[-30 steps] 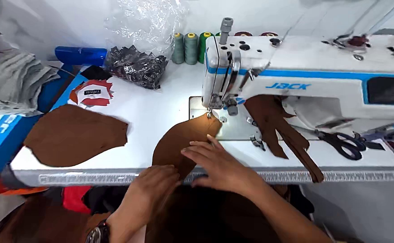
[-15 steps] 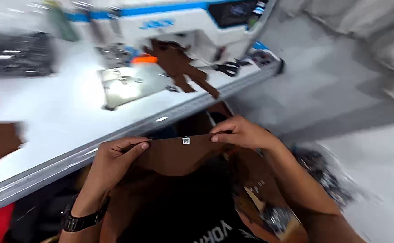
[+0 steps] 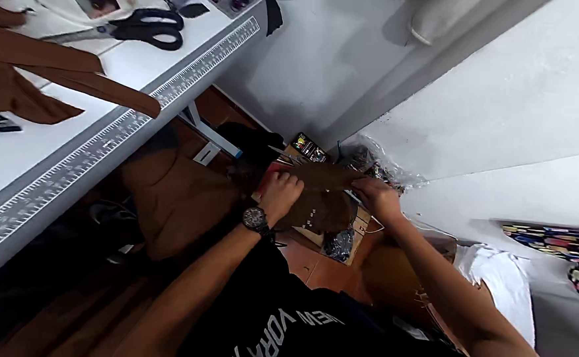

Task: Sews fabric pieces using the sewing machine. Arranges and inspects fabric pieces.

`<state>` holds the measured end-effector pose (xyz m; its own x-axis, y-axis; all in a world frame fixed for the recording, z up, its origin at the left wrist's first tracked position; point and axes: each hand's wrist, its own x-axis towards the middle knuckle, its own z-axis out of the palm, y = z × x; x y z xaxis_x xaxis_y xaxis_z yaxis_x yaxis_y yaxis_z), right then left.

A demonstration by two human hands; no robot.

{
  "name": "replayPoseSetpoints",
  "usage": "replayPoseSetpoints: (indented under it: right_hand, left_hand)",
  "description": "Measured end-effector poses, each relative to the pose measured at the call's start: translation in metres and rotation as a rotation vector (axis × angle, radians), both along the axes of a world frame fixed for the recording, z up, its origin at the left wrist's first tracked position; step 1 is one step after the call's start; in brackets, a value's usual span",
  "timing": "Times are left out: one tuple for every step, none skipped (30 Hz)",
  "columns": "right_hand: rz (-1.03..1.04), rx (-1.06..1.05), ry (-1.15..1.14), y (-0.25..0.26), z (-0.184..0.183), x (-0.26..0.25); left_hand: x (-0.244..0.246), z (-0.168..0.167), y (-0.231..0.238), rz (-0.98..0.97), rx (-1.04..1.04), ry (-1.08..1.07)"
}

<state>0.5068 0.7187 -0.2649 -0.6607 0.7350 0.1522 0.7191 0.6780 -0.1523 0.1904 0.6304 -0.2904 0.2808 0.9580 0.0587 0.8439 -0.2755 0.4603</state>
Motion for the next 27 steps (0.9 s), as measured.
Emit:
replayPoseSetpoints:
  right_hand:
    - [0.002, -0.016, -0.028, -0.007, -0.02, 0.007]
    - [0.01, -0.052, -0.081, -0.014, -0.039, 0.013]
    - [0.018, -0.106, -0.157, -0.021, -0.056, 0.018]
    - [0.023, -0.173, -0.24, -0.026, -0.072, 0.021]
    - [0.023, -0.239, -0.317, -0.031, -0.083, 0.024]
    - [0.015, -0.277, -0.36, -0.036, -0.093, 0.026]
    - [0.003, -0.286, -0.367, -0.039, -0.1, 0.026]
    - [-0.004, -0.291, -0.339, -0.042, -0.105, 0.023]
    - [-0.004, -0.306, -0.308, -0.044, -0.109, 0.019]
    - [0.005, -0.321, -0.288, -0.044, -0.113, 0.013]
    - [0.018, -0.336, -0.282, -0.043, -0.117, 0.007]
    - [0.032, -0.349, -0.292, -0.042, -0.119, 0.002]
    - [0.049, -0.363, -0.311, -0.039, -0.122, -0.002]
    - [0.06, -0.381, -0.325, -0.037, -0.124, -0.004]
    - [0.072, -0.39, -0.327, -0.033, -0.127, -0.003]
    - [0.086, -0.384, -0.3, -0.029, -0.131, -0.002]
    - [0.094, -0.383, -0.262, -0.026, -0.132, -0.001]
    - [0.102, -0.371, -0.224, -0.023, -0.131, 0.0]
    - [0.104, -0.351, -0.195, -0.022, -0.129, 0.0]
    - [0.103, -0.332, -0.177, -0.021, -0.127, 0.0]
    - [0.104, -0.306, -0.17, -0.021, -0.125, 0.0]
    - [0.105, -0.285, -0.176, -0.021, -0.123, 0.0]
    - [0.112, -0.263, -0.186, -0.023, -0.124, 0.0]
    - [0.121, -0.248, -0.204, -0.025, -0.126, 0.001]
    - [0.131, -0.233, -0.209, -0.027, -0.126, 0.002]
    - [0.14, -0.211, -0.206, -0.029, -0.125, 0.004]
    - [0.145, -0.18, -0.207, -0.031, -0.122, 0.006]
  left_hand:
    - [0.01, -0.014, -0.001, -0.049, -0.052, 0.055]
    - [0.018, -0.028, -0.002, -0.102, -0.111, 0.12]
    - [0.025, -0.041, -0.002, -0.149, -0.193, 0.181]
    - [0.03, -0.053, -0.002, -0.182, -0.264, 0.244]
    - [0.033, -0.063, -0.001, -0.2, -0.331, 0.293]
    - [0.035, -0.069, 0.0, -0.207, -0.382, 0.298]
    - [0.035, -0.074, 0.001, -0.208, -0.401, 0.265]
    - [0.035, -0.077, 0.004, -0.212, -0.391, 0.229]
    - [0.036, -0.081, 0.005, -0.221, -0.37, 0.202]
    - [0.039, -0.084, 0.007, -0.24, -0.358, 0.193]
    - [0.043, -0.088, 0.008, -0.267, -0.356, 0.198]
    - [0.046, -0.093, 0.01, -0.3, -0.358, 0.215]
    - [0.049, -0.096, 0.012, -0.33, -0.366, 0.239]
    - [0.051, -0.098, 0.014, -0.351, -0.367, 0.261]
    - [0.053, -0.099, 0.016, -0.367, -0.371, 0.285]
    - [0.052, -0.098, 0.018, -0.377, -0.38, 0.298]
    - [0.052, -0.095, 0.02, -0.384, -0.398, 0.304]
    - [0.051, -0.093, 0.021, -0.387, -0.41, 0.309]
    - [0.05, -0.093, 0.021, -0.386, -0.406, 0.308]
    - [0.049, -0.093, 0.021, -0.384, -0.386, 0.305]
    - [0.047, -0.095, 0.02, -0.386, -0.355, 0.301]
    - [0.047, -0.097, 0.019, -0.387, -0.315, 0.301]
    - [0.046, -0.099, 0.019, -0.386, -0.278, 0.302]
    - [0.045, -0.099, 0.018, -0.388, -0.256, 0.303]
    - [0.044, -0.098, 0.017, -0.394, -0.247, 0.308]
    - [0.043, -0.096, 0.017, -0.397, -0.245, 0.313]
    - [0.042, -0.094, 0.016, -0.393, -0.23, 0.32]
